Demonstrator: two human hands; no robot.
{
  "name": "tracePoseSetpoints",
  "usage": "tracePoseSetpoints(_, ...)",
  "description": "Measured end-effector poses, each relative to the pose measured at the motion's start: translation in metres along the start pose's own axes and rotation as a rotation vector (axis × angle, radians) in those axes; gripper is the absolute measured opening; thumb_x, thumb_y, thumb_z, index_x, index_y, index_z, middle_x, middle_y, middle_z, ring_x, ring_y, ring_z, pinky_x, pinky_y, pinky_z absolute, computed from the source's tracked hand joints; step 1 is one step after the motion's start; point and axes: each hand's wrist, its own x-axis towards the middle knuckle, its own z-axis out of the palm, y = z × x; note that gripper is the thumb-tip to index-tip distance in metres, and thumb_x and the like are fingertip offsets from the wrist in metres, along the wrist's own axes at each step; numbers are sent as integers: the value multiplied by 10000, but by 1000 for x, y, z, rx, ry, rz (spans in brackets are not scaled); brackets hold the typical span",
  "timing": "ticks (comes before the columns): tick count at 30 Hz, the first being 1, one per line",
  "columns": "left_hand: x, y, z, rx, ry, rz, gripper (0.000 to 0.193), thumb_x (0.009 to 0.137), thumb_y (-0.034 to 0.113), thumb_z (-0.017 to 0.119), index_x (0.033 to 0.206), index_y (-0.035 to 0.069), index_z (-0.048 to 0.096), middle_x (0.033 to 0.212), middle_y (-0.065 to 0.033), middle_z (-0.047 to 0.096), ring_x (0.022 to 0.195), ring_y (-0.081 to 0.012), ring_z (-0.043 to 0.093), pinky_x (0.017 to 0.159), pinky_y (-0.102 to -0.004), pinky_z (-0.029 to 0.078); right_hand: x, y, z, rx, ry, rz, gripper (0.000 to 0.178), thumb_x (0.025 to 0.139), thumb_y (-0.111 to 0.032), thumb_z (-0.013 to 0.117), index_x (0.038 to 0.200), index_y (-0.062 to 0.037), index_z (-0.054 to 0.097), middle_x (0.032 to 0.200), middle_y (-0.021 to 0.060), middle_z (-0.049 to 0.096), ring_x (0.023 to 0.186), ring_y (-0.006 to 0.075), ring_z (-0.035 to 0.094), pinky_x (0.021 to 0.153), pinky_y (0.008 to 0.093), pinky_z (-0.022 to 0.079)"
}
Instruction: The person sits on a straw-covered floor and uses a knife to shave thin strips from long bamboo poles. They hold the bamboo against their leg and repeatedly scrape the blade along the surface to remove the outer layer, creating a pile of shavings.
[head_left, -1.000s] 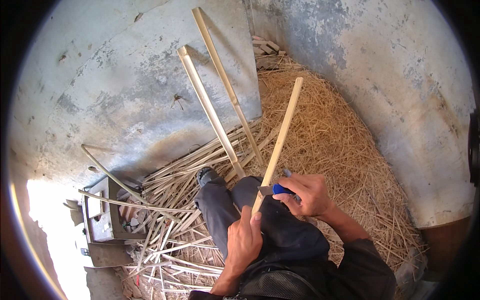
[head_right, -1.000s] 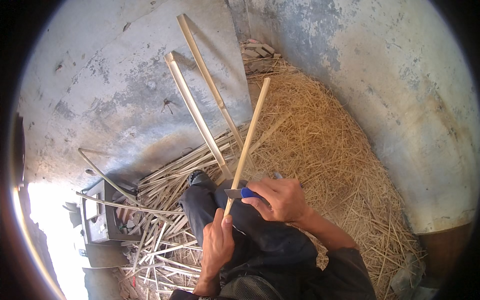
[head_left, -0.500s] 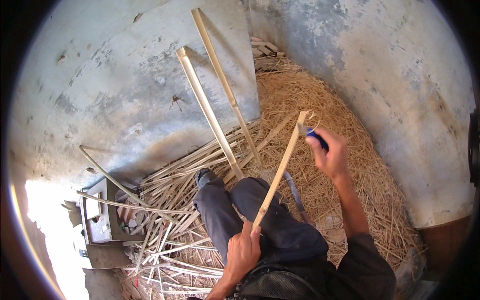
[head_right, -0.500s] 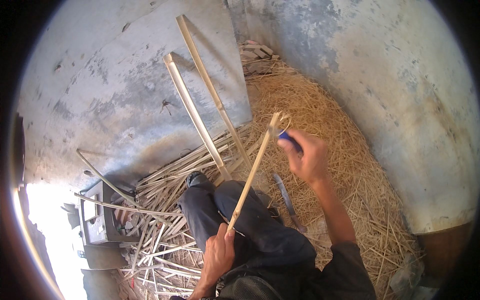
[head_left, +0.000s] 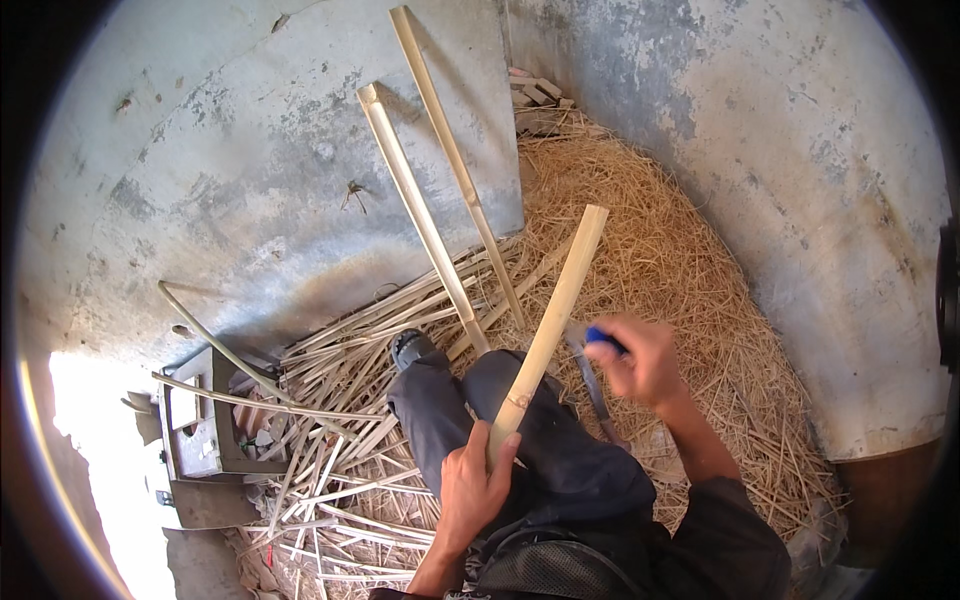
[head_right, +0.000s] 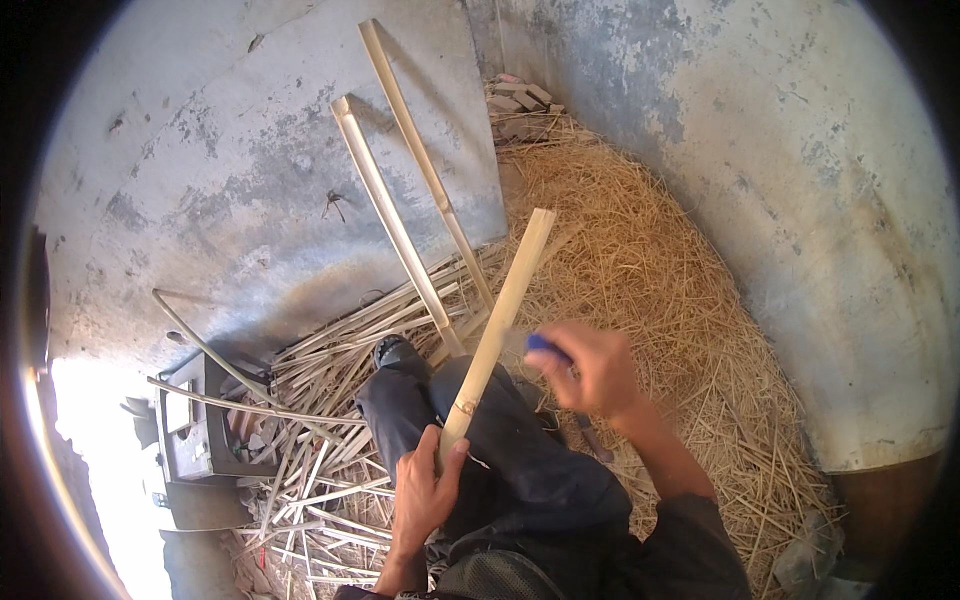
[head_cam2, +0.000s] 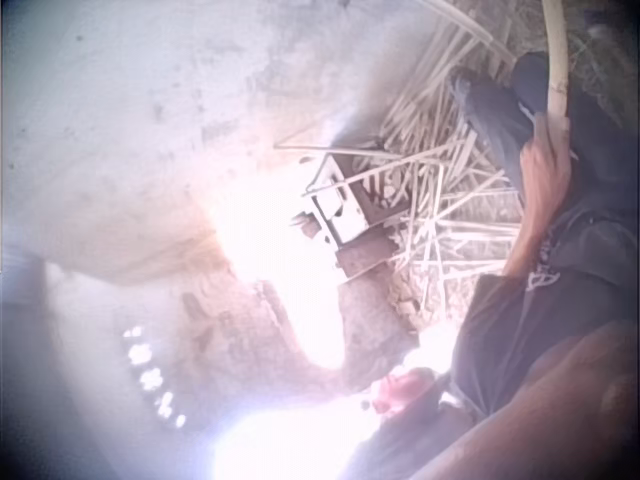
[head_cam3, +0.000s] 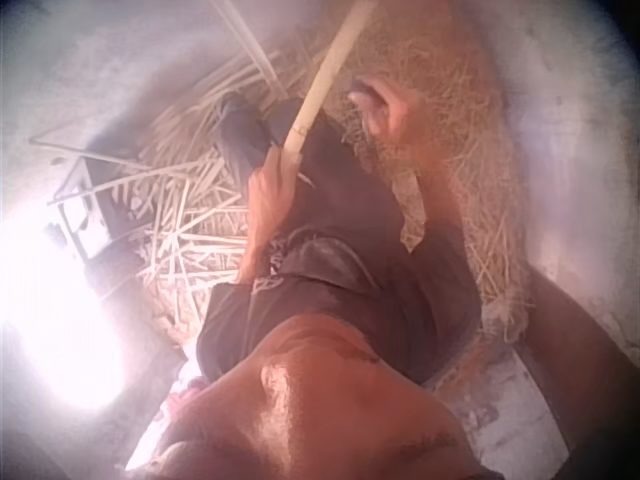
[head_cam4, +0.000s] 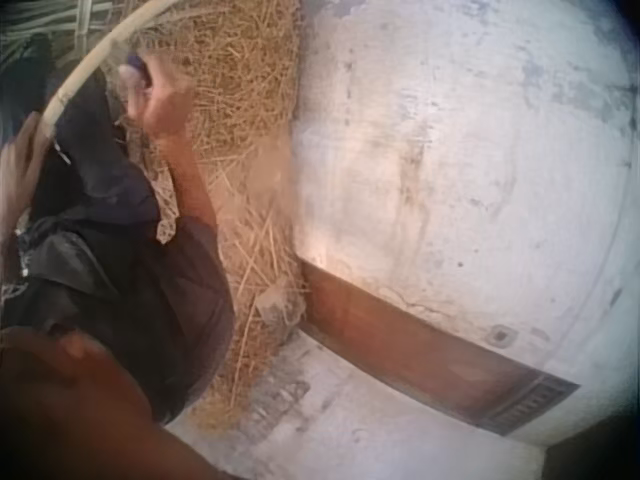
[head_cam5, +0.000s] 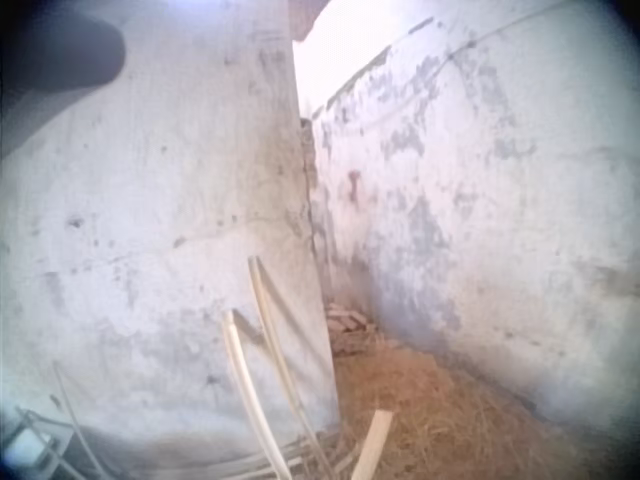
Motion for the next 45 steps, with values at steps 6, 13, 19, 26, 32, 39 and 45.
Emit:
tracePoseSetpoints(6, 9, 14, 3, -86, 20, 5, 279, 1074, 256, 687, 1004, 18, 560, 673, -238, 636, 633, -476, 654, 574, -514, 478, -16, -25, 15, -29, -144, -123, 280, 937, -301, 832, 988, -40, 747, 767, 92, 688, 593, 279, 678, 539, 380, 526)
tracePoseSetpoints(13, 11, 22, 3, -100, 21, 5, 284, 1082, 259, 680, 1002, 14, 561, 665, -234, 623, 615, -464, 652, 559, -491, 474, -19, -27, 21, -6, -123, -155, 280, 934, -308, 841, 992, -48, 753, 762, 71, 693, 590, 260, 682, 530, 374, 526)
tracePoseSetpoints(19, 12, 21, 6, -123, 21, 32, 275, 1089, 243, 671, 1002, 9, 554, 661, -241, 609, 611, -463, 648, 550, -483, 464, -19, -28, 21, 17, -102, -170, 277, 926, -307, 848, 978, -51, 757, 763, 68, 698, 582, 253, 677, 529, 370, 522)
tracePoseSetpoints(26, 14, 21, 7, -158, 10, 16, 271, 1098, 237, 650, 1006, 2, 550, 649, -248, 591, 603, -475, 625, 549, -494, 446, -15, -28, 19, -25, -123, -177, 275, 921, -308, 848, 980, -54, 762, 773, 64, 710, 585, 250, 682, 525, 364, 520)
tracePoseSetpoints(32, 11, 15, 9, -196, -30, -17, 279, 1105, 251, 633, 1017, -2, 554, 656, -257, 589, 628, -487, 630, 575, -507, 455, -15, -20, 19, -42, -41, -167, 277, 941, -302, 822, 991, -37, 759, 759, 81, 710, 577, 258, 679, 526, 365, 516)
tracePoseSetpoints(39, -15, 5, 9, -162, -117, -61, 299, 1101, 269, 639, 1017, -6, 557, 670, -256, 599, 654, -501, 636, 597, -524, 461, 18, 30, -16, -147, 159, 11, 322, 1033, -351, 743, 1039, -30, 774, 744, 79, 709, 590, 188, 678, 517, 331, 500)
tracePoseSetpoints(45, -26, 0, -3, -106, -108, -45, 303, 1097, 261, 646, 1007, -15, 558, 667, -248, 602, 639, -498, 627, 602, -527, 461, 47, 74, -45, -247, 301, 62, 475, 1089, -469, 646, 1005, -16, 763, 710, 27, 671, 542, 138, 564, 473, 305, 400)
